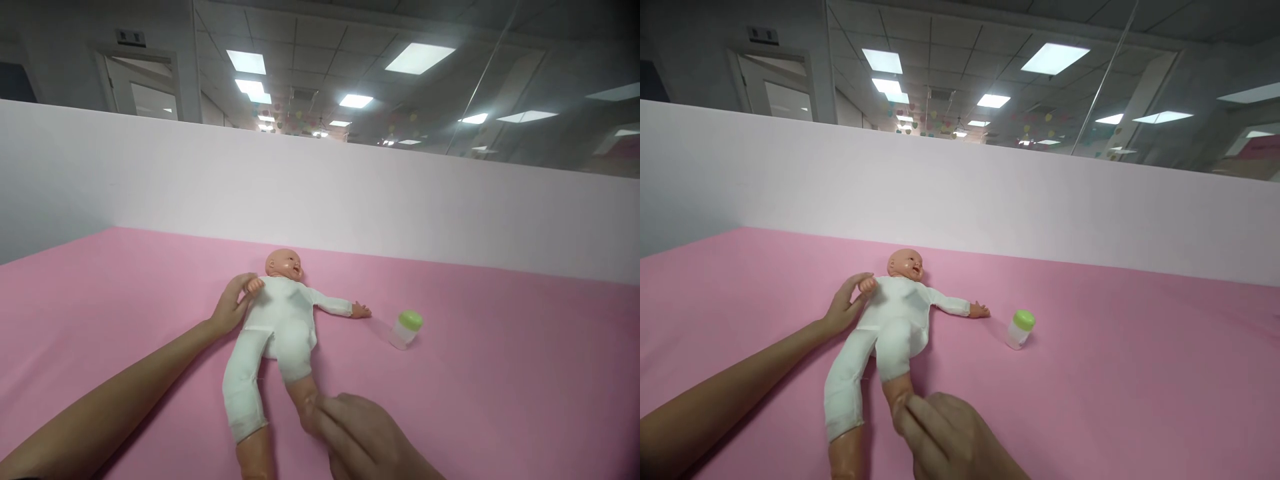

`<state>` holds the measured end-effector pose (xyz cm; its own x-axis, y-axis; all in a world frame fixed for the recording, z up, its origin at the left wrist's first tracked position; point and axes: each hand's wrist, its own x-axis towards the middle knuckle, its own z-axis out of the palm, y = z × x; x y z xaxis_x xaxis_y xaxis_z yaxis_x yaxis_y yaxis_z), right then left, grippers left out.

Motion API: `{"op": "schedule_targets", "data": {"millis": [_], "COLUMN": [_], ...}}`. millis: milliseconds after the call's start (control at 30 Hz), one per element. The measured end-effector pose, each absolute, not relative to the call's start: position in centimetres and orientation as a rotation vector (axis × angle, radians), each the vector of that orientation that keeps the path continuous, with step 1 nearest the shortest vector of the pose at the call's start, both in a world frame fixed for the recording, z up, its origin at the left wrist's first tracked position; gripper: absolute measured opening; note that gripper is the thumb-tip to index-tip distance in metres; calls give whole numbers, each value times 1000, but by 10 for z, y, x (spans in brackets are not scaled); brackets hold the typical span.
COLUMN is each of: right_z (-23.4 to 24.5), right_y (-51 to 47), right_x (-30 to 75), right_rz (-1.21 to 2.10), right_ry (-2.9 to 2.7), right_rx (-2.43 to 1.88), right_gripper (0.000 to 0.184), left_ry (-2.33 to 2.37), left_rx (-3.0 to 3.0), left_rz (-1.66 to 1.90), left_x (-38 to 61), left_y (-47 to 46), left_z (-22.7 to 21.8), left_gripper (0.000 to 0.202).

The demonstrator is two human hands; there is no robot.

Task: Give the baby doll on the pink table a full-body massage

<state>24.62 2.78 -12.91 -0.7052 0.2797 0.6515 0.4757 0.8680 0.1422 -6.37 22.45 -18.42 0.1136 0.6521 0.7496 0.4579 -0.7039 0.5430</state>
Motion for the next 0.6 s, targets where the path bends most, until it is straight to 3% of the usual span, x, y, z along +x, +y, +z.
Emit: {"op": "schedule_targets", "data": {"millis": [133, 300, 433, 600], "right_z": [-136, -151, -141, -98], "right_y": [46, 57, 52, 35], "right_x": [240, 231, 238, 258], "right_rz": [-256, -129, -63, 249], "right_ry": [-2289, -2348, -2309, -2390], "right_rx": [-602, -709, -638, -584], "right_gripper": [50, 58, 56, 42], "left_ry": [836, 858, 1040, 1259], "left_rx": [2958, 3072, 2699, 1628], "left_rz": [1455, 1438, 1466, 1829], "left_x": [-63, -66, -63, -64], "left_y": [221, 222, 217, 228], "left_z": [-183, -186, -186, -179], "left_gripper": [32, 30, 32, 35]}}
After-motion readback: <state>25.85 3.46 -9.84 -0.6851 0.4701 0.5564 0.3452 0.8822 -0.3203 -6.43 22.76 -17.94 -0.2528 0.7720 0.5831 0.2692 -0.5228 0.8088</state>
